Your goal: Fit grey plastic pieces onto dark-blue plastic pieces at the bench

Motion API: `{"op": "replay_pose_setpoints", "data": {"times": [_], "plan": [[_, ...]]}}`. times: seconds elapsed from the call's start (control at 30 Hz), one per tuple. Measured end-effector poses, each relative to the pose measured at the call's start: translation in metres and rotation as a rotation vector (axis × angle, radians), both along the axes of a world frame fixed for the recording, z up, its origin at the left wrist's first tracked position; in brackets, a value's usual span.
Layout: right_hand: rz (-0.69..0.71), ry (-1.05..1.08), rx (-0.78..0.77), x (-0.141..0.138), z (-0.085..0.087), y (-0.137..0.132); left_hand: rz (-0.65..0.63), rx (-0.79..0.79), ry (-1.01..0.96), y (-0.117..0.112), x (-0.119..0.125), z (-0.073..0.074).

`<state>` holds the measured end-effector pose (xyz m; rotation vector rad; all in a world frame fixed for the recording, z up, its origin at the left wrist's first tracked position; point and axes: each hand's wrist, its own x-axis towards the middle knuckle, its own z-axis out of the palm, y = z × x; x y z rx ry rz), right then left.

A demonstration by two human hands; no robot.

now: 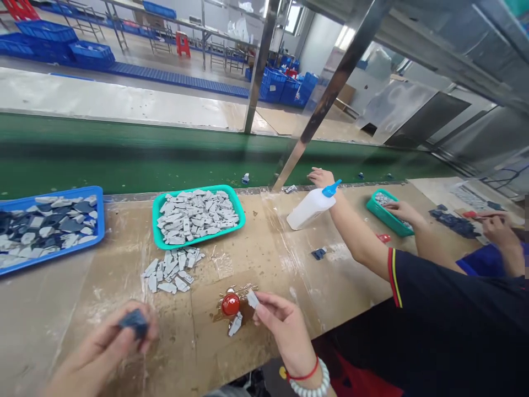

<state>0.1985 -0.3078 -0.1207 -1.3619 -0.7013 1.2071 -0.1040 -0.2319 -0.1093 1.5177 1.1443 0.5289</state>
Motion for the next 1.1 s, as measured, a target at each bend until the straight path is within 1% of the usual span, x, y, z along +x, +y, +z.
{"op": "replay_pose_setpoints", "data": {"times": [0.07,0.13,0.23,0.33,0.43,0.57,0.63,0.73,0.8,0.87,0.93,0.97,1.03,1.07,1.1], "plan": [[0.001,0.210,-0.001,-0.006,0.008,0.009,-0.066,-0.004,-0.040,-0.006,0.032,0.008],[0.028,0.247,0.049,-0.014,0.018,0.017,-0.056,0.005,-0.025,-0.008,0.058,0.018],[0.090,0.076,0.192,-0.027,0.035,0.022,-0.069,0.014,0.005,-0.006,0.080,0.031],[0.155,-0.169,0.311,-0.036,0.049,0.021,-0.105,0.040,-0.053,-0.005,0.088,0.039],[0.195,-0.367,0.389,-0.041,0.056,0.020,-0.112,0.084,-0.109,-0.006,0.092,0.045],[0.182,-0.488,0.479,-0.048,0.058,0.023,-0.099,0.111,-0.140,-0.011,0.094,0.047],[0.180,-0.527,0.509,-0.051,0.056,0.023,-0.073,0.125,-0.122,-0.013,0.095,0.047],[0.200,-0.621,0.544,-0.055,0.052,0.020,-0.008,0.135,-0.046,-0.018,0.099,0.045],[0.283,-0.721,0.560,-0.056,0.052,0.017,0.031,0.109,-0.048,-0.021,0.103,0.041],[0.448,-0.859,0.566,-0.054,0.054,0.013,0.061,0.047,-0.112,-0.024,0.106,0.033],[0.627,-0.984,0.559,-0.052,0.059,0.012,0.105,-0.038,-0.174,-0.027,0.104,0.022],[0.713,-1.004,0.561,-0.051,0.062,0.013,0.145,-0.091,-0.196,-0.029,0.098,0.016],[0.837,-0.926,0.587,-0.048,0.068,0.021,0.265,-0.178,-0.228,-0.031,0.078,0.007],[0.855,-0.858,0.606,-0.046,0.070,0.030,0.321,-0.197,-0.215,-0.032,0.063,0.005],[0.840,-0.810,0.622,-0.043,0.071,0.043,0.359,-0.197,-0.174,-0.032,0.047,0.006]]}}
